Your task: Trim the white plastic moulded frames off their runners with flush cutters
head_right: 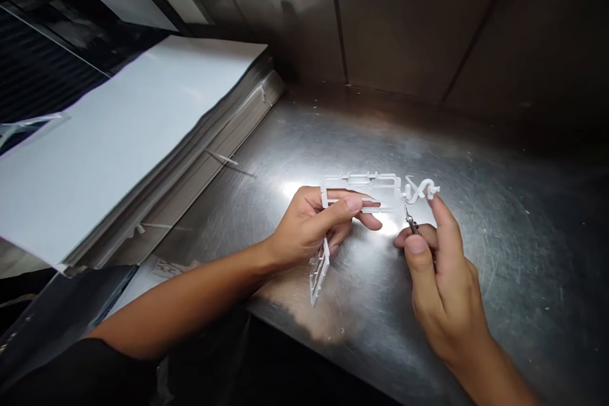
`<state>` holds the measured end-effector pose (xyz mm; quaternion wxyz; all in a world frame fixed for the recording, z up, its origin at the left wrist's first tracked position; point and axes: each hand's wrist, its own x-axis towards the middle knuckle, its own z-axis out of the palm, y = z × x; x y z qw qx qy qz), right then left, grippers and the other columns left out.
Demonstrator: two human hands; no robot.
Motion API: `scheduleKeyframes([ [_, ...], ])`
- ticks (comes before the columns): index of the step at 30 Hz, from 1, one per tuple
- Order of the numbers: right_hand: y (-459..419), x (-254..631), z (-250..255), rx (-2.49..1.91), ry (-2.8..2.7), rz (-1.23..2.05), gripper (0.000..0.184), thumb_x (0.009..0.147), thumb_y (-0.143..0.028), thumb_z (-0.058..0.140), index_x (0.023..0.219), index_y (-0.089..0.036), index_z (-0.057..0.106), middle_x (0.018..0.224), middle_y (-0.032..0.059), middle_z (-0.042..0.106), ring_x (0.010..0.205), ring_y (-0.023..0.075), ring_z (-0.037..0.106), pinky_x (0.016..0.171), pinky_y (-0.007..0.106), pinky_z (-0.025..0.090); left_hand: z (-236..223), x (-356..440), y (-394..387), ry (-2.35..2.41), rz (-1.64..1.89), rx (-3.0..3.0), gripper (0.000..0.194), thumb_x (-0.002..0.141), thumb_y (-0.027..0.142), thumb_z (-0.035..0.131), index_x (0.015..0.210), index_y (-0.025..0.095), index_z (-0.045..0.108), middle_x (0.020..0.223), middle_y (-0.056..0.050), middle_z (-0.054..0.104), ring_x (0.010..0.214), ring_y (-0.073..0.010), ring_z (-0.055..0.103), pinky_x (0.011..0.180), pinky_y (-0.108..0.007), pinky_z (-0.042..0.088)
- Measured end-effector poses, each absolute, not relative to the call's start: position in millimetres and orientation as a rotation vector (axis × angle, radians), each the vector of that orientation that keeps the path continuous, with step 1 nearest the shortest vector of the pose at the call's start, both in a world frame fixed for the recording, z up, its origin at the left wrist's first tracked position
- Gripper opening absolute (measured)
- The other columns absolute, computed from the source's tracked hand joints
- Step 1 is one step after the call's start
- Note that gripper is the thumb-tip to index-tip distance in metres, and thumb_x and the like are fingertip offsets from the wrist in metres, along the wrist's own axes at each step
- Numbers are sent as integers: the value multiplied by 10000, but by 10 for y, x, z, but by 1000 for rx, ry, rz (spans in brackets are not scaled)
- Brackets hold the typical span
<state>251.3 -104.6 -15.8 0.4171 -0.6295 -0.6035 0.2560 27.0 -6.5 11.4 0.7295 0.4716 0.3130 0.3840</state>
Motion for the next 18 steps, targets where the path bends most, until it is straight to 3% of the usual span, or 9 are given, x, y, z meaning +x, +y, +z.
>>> scheduleKeyframes([
  [8,-1064,2478,-90,-1610,-1449,785,641,1238,-656,515,1771,-314,418,1122,40,764,930,273,739,884,436,599,134,276,-89,690,820,1091,359,1054,485,805,1111,145,909,995,-144,873,425,-56,509,420,-200,405],
  [18,-1022,2429,-5,-1599,-1446,789,604,1227,-652,527,1728,-315,489,1063,51,765,850,280,741,778,424,639,132,269,-110,726,806,1121,392,1062,508,798,1140,139,905,1025,-150,875,421,-46,489,407,-184,417],
])
